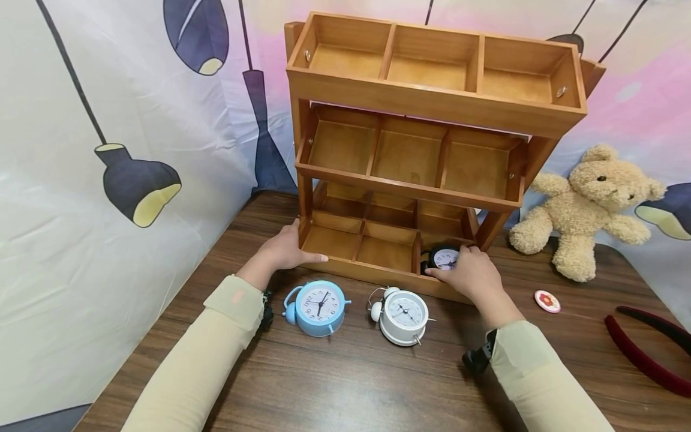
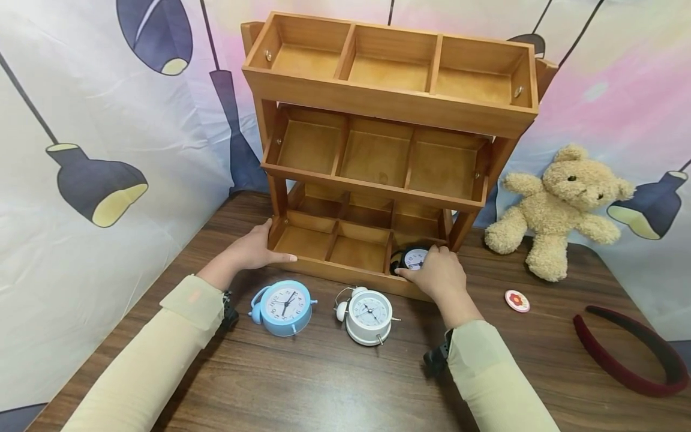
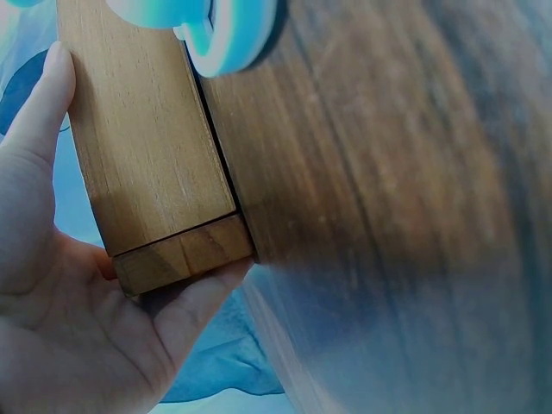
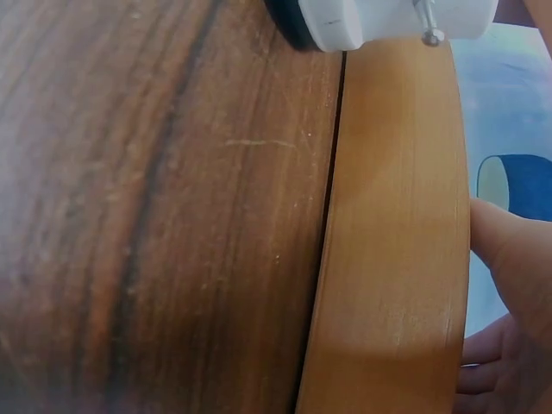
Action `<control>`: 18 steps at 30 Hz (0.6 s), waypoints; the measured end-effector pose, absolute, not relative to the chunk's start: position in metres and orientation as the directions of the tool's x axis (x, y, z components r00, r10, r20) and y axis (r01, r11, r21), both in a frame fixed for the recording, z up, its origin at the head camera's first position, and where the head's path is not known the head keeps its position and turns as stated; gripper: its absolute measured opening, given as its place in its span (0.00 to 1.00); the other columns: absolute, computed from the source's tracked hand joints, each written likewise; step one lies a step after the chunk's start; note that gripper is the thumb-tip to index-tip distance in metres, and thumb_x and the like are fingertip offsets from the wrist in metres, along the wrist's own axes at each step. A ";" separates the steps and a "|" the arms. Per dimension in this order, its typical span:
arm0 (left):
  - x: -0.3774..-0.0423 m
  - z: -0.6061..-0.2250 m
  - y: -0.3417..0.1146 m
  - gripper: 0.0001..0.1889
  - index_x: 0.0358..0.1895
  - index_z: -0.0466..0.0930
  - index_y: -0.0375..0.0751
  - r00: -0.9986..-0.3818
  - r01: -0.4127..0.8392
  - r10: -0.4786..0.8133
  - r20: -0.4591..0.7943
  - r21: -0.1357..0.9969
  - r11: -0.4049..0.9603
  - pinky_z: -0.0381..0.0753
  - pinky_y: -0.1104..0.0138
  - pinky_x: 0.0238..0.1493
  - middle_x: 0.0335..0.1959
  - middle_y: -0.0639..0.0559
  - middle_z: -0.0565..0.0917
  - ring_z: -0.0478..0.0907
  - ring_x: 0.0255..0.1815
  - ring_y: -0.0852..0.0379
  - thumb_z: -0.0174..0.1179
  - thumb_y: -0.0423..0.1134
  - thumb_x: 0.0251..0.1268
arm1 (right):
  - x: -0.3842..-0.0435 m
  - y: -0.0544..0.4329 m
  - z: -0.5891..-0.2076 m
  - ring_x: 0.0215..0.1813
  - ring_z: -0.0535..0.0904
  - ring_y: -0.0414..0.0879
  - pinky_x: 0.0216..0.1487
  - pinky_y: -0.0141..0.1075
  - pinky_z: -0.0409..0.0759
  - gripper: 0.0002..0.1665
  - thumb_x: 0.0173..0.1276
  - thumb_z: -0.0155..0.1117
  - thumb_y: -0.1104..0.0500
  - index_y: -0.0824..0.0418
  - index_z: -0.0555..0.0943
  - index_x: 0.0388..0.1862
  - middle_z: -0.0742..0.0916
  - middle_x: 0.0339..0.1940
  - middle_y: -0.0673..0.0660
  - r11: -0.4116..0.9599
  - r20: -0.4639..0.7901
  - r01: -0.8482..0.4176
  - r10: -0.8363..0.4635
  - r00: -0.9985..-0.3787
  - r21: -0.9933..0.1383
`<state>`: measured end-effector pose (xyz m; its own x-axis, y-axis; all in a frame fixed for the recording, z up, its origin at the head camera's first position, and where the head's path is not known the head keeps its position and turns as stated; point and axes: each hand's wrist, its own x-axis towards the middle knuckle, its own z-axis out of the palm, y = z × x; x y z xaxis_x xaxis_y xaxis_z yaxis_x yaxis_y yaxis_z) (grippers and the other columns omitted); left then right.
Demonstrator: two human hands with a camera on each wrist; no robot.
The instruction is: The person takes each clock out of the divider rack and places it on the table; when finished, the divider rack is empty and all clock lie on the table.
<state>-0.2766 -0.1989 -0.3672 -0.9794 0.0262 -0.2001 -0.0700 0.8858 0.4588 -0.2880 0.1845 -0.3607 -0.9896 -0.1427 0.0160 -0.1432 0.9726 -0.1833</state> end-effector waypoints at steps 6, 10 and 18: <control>-0.276 -0.367 -0.198 0.69 0.79 0.32 0.30 -0.980 -0.073 0.023 -0.199 0.462 0.884 0.59 0.42 0.70 0.78 0.27 0.46 0.53 0.75 0.29 0.64 0.73 0.52 | -0.288 0.183 -0.356 0.57 0.74 0.73 0.56 0.61 0.74 0.63 0.58 0.66 0.29 0.85 0.65 0.64 0.73 0.58 0.82 0.977 -0.037 -0.129 -0.137 -0.990 -0.167; -0.275 -0.367 -0.198 0.69 0.79 0.32 0.30 -0.979 -0.074 0.024 -0.203 0.463 0.883 0.59 0.42 0.70 0.78 0.28 0.46 0.53 0.75 0.29 0.63 0.73 0.51 | -0.288 0.182 -0.356 0.57 0.74 0.73 0.56 0.61 0.74 0.62 0.59 0.66 0.30 0.84 0.65 0.65 0.73 0.59 0.81 0.979 -0.045 -0.118 -0.127 -0.991 -0.168; -0.276 -0.367 -0.199 0.69 0.79 0.31 0.30 -0.978 -0.072 0.026 -0.205 0.458 0.886 0.60 0.41 0.70 0.78 0.27 0.46 0.53 0.74 0.28 0.63 0.73 0.52 | -0.288 0.182 -0.356 0.58 0.74 0.72 0.57 0.61 0.73 0.59 0.59 0.66 0.31 0.83 0.67 0.64 0.74 0.57 0.80 0.976 -0.023 -0.111 -0.118 -0.993 -0.189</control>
